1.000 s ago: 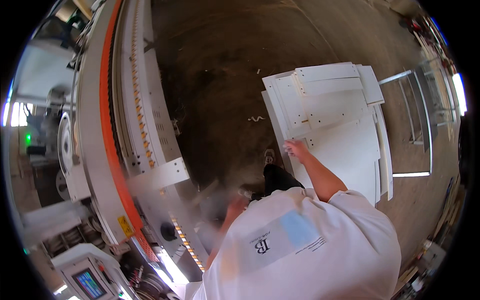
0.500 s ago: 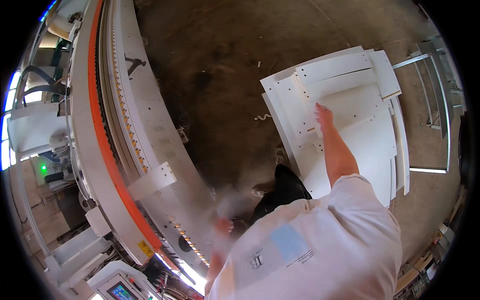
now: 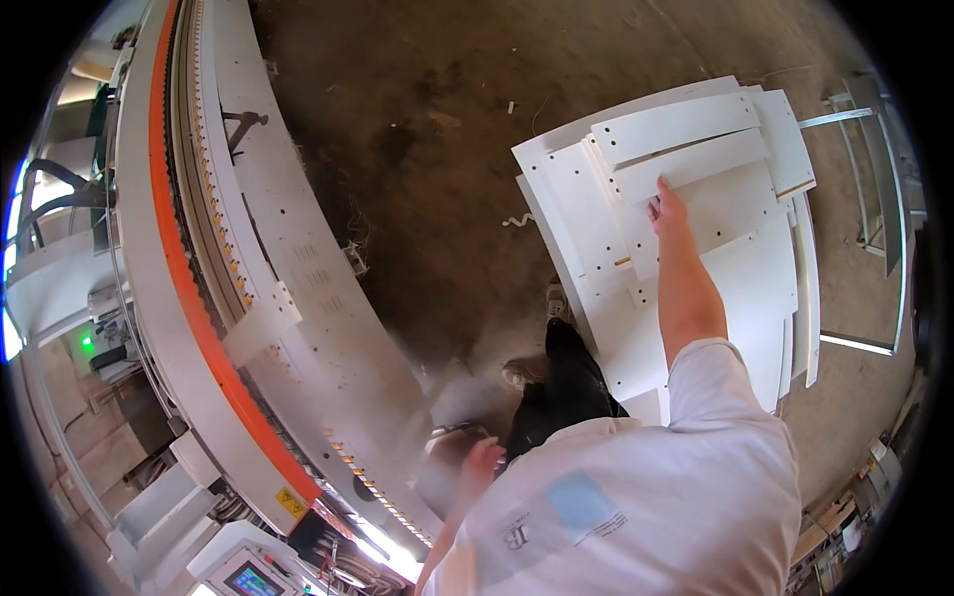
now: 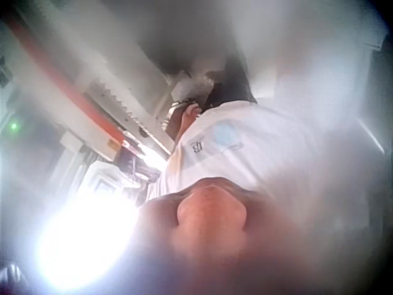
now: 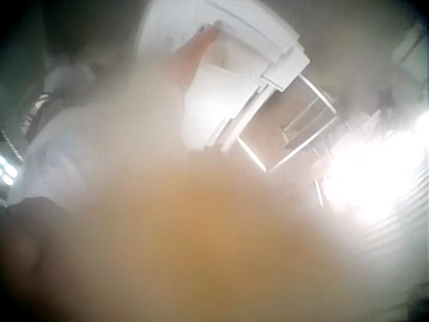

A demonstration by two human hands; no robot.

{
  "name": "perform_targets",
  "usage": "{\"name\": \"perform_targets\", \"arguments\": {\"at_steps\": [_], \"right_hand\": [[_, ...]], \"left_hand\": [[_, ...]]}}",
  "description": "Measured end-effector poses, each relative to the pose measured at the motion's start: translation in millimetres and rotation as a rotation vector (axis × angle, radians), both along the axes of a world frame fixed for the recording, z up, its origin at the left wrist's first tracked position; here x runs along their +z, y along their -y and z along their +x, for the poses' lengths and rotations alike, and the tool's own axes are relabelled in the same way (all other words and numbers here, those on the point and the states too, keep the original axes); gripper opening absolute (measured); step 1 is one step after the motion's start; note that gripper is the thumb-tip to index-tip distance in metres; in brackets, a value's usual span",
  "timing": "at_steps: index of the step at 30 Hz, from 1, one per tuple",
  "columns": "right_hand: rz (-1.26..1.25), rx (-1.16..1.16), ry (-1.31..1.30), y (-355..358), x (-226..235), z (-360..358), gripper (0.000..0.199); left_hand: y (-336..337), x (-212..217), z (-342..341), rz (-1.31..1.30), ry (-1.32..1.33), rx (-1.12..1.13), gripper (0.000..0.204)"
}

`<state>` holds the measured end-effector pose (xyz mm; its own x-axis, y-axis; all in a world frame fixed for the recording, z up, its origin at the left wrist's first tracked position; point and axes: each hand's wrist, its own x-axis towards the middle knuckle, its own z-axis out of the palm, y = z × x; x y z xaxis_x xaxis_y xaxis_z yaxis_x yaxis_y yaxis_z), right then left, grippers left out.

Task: The person repeatedly picks up white rectangular panels from a stack on the floor and places them onto a machine conveyor belt. The person handles the panels one at a time, positioning them on the belt before they are processed by the machinery.

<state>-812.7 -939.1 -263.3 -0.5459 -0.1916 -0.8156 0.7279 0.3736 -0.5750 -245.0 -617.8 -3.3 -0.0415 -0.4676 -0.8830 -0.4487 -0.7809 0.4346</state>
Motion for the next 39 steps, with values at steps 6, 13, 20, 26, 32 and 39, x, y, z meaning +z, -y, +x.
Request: {"name": "perform_targets", "arguments": {"at_steps": [6, 13, 20, 26, 32, 39], "right_hand": [[-0.204, -0.07, 0.055, -84.7, 0.0, 45.3, 0.053], [-0.134, 0.055, 0.121, -197.5, 57.3, 108.1, 0.051], [-0.23, 0.419, -0.174, -297.6, 114.8, 169.4, 0.056], [0.28, 0.949, -1.33, -350.6, 188.2, 211.4, 0.037], [-0.457, 1.155, -2.166, -347.0, 316.2, 230.4, 0.042], [-1.108, 1.387, -2.218, -382.6, 399.4, 348.4, 0.036]], "left_hand": [[1.4, -13.5, -1.1, -0.058, 0.022, -0.007, 0.037], [-66.7, -50.6, 27.9, -0.149, 0.02, -0.097, 0.034], [-115.9, -42.9, 48.6, -0.412, 0.067, -0.109, 0.033], [-181.6, -10.4, 67.1, -0.7, 0.181, -0.037, 0.026], [-248.6, 74.8, 95.1, -1.249, 0.535, -0.044, 0.031], [-312.0, 156.3, 117.0, -1.196, 0.7, -0.219, 0.062]]}}
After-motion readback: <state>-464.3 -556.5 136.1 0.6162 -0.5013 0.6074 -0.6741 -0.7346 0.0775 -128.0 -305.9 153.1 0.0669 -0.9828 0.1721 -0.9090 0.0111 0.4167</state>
